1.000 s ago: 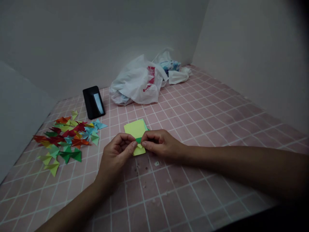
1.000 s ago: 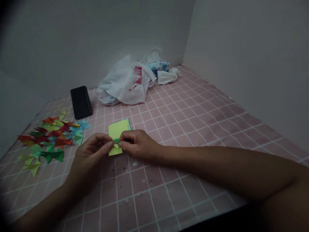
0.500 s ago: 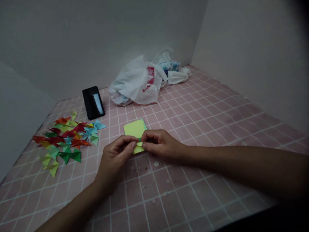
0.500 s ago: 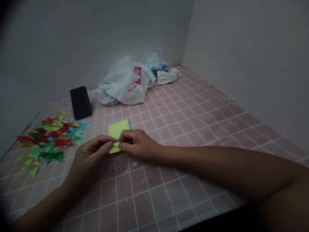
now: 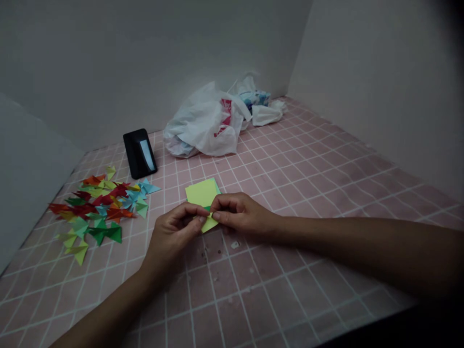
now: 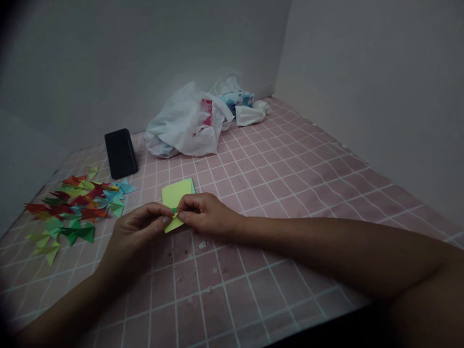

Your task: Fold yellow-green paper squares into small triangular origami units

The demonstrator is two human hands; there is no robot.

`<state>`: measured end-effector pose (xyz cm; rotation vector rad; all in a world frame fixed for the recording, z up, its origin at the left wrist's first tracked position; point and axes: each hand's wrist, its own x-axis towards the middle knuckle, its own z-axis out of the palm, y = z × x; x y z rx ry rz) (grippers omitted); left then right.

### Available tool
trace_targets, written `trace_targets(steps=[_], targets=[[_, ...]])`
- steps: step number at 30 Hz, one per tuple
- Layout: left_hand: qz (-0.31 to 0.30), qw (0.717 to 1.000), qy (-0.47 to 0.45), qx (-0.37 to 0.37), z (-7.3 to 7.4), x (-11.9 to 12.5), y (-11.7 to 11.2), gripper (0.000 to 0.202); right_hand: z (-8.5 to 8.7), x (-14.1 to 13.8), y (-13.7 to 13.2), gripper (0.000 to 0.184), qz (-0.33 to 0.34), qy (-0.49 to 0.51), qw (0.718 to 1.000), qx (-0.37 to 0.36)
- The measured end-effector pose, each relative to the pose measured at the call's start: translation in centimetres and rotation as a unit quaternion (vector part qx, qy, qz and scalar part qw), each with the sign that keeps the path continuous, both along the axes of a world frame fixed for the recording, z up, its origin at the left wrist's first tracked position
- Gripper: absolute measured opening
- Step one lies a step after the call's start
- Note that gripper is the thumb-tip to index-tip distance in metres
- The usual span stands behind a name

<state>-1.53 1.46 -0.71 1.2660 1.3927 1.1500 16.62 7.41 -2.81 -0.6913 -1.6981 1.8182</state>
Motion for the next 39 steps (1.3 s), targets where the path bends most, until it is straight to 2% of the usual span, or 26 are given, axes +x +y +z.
trace_targets(steps=[4,10,17,28,39], targets=[[0.006,1.000,0.005,-0.003,0.07,-0.04,-0.03,0.002,-0.03,0.00,0.09,0.010,0.016,-0.002,1.000,-0.024],[-0.006,0.999,0.035,0.017,0.30,-0.04,-0.01,0.002,-0.15,-0.01,0.12,0.010,0.016,-0.002,1.000,-0.012],[-0.002,1.000,0.006,-0.007,-0.12,-0.08,-0.09,0.009,0.04,-0.08,0.09,0.010,0.009,-0.009,1.000,0.001],[-0.009,0.997,0.051,0.061,0.15,-0.02,0.17,0.003,-0.17,-0.13,0.16,0.010,0.005,-0.022,0.999,0.036],[-0.018,0.997,0.043,0.069,-0.13,-0.27,0.23,0.007,-0.12,-0.15,0.15,0.010,0.002,-0.025,0.999,0.033]])
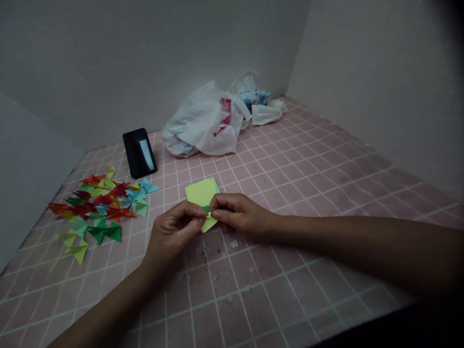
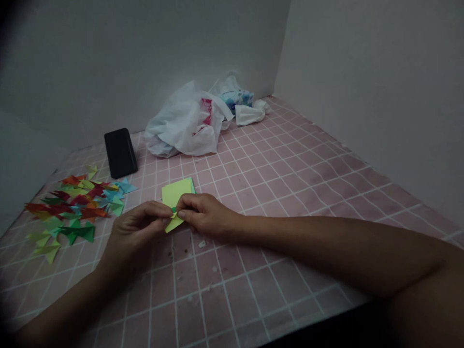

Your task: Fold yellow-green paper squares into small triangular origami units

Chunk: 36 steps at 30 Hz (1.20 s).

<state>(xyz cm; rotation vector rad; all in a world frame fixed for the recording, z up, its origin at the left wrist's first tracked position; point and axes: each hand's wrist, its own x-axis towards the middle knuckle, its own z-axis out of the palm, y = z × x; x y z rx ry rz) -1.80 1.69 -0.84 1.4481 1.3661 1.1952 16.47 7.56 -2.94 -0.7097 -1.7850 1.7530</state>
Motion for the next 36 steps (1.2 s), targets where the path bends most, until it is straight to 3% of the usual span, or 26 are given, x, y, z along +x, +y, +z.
trace_targets(steps=[21,29,36], targets=[[-0.031,0.989,0.138,0.033,1.0,0.1,-0.3,0.015,0.1,0.0,-0.2,0.011,-0.010,-0.003,1.000,0.011],[-0.011,0.997,0.071,0.004,0.2,0.2,-0.1,0.004,0.3,0.0,-0.2,0.011,-0.013,0.001,1.000,0.018],[-0.013,0.999,0.014,-0.030,-0.1,0.1,0.0,0.014,0.2,-0.1,-0.2,0.013,-0.020,0.000,1.000,0.001]])
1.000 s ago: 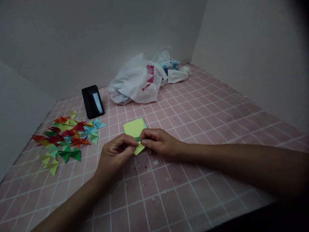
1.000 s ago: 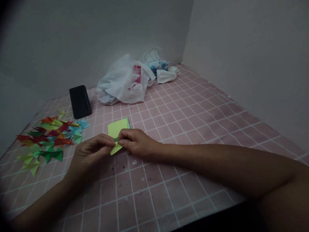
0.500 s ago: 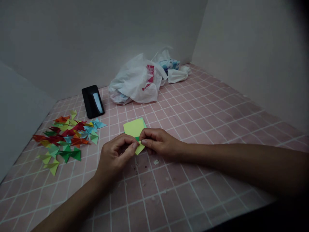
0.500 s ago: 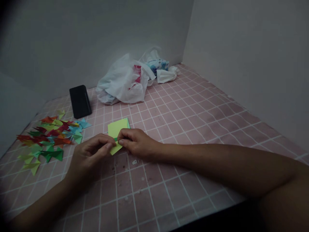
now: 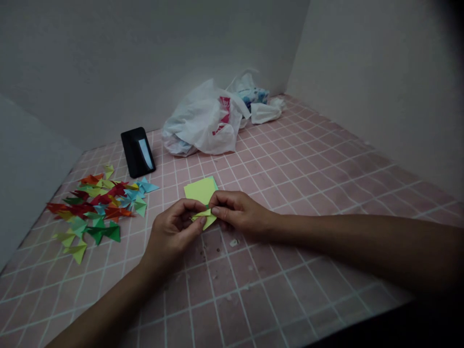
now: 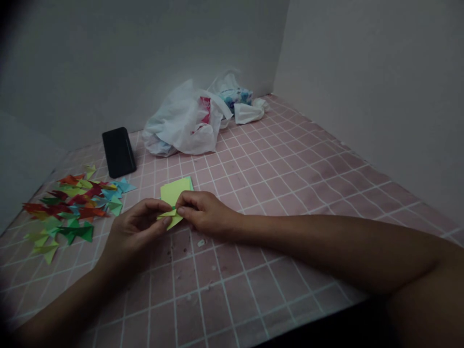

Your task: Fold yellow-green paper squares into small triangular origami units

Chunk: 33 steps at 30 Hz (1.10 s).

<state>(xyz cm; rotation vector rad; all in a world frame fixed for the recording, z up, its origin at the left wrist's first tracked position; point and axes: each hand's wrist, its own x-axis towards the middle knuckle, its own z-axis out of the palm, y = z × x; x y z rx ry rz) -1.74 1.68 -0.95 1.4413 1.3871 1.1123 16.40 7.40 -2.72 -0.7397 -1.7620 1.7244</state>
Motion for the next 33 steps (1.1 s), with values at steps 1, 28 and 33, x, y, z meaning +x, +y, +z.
trace_targets(steps=[1,28,33], targets=[[-0.002,1.000,0.009,0.005,0.03,-0.02,-0.01,0.011,0.00,0.00,0.00,0.013,0.000,0.001,1.000,-0.002],[-0.029,0.992,0.070,0.104,0.15,-0.39,0.05,0.012,-0.40,0.11,0.14,0.011,0.004,-0.004,0.999,0.053],[-0.041,0.988,0.089,0.117,0.21,-0.37,0.01,0.013,-0.43,0.11,0.16,0.010,0.003,-0.008,0.999,0.048]])
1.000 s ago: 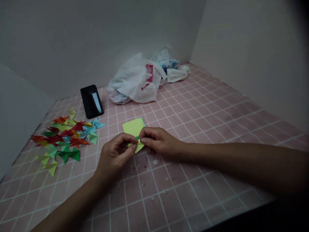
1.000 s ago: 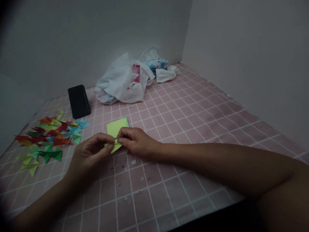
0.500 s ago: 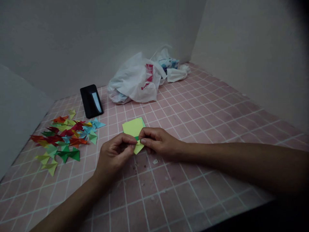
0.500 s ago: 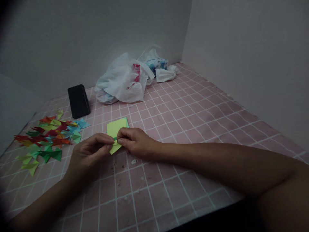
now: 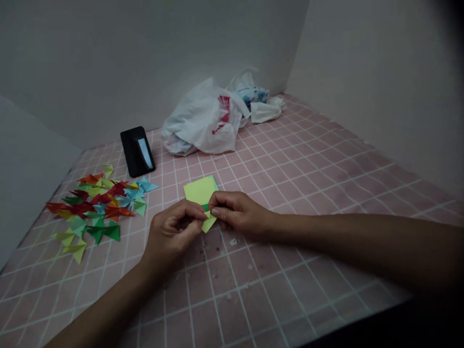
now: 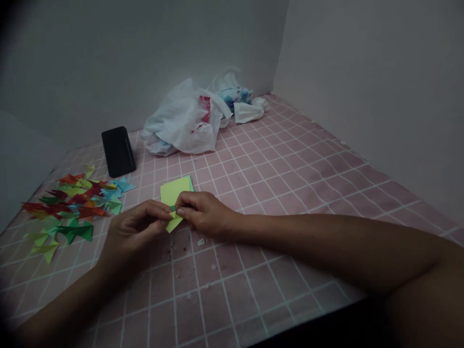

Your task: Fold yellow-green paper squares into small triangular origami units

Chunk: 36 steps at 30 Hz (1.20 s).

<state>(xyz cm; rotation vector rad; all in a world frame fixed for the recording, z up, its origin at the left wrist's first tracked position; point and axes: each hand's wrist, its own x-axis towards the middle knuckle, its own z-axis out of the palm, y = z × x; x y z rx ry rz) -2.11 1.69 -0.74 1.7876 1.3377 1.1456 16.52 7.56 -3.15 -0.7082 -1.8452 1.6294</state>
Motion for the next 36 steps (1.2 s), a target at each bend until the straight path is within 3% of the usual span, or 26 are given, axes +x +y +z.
trace_targets(steps=[13,18,27,36], targets=[[0.040,0.994,-0.047,-0.086,0.08,0.14,0.02,0.003,0.02,-0.19,0.17,0.007,0.008,0.011,0.999,-0.044],[0.049,0.985,-0.102,-0.132,-0.08,0.41,-0.10,0.012,0.09,-0.22,0.10,0.008,0.000,0.007,0.999,-0.050],[0.038,0.995,-0.061,-0.065,-0.41,0.15,0.04,0.005,0.13,-0.18,0.04,0.009,-0.001,0.013,0.998,-0.061],[0.051,0.996,-0.054,-0.056,-0.26,0.35,-0.06,0.005,0.24,-0.09,0.05,0.010,0.008,0.020,0.997,-0.068]])
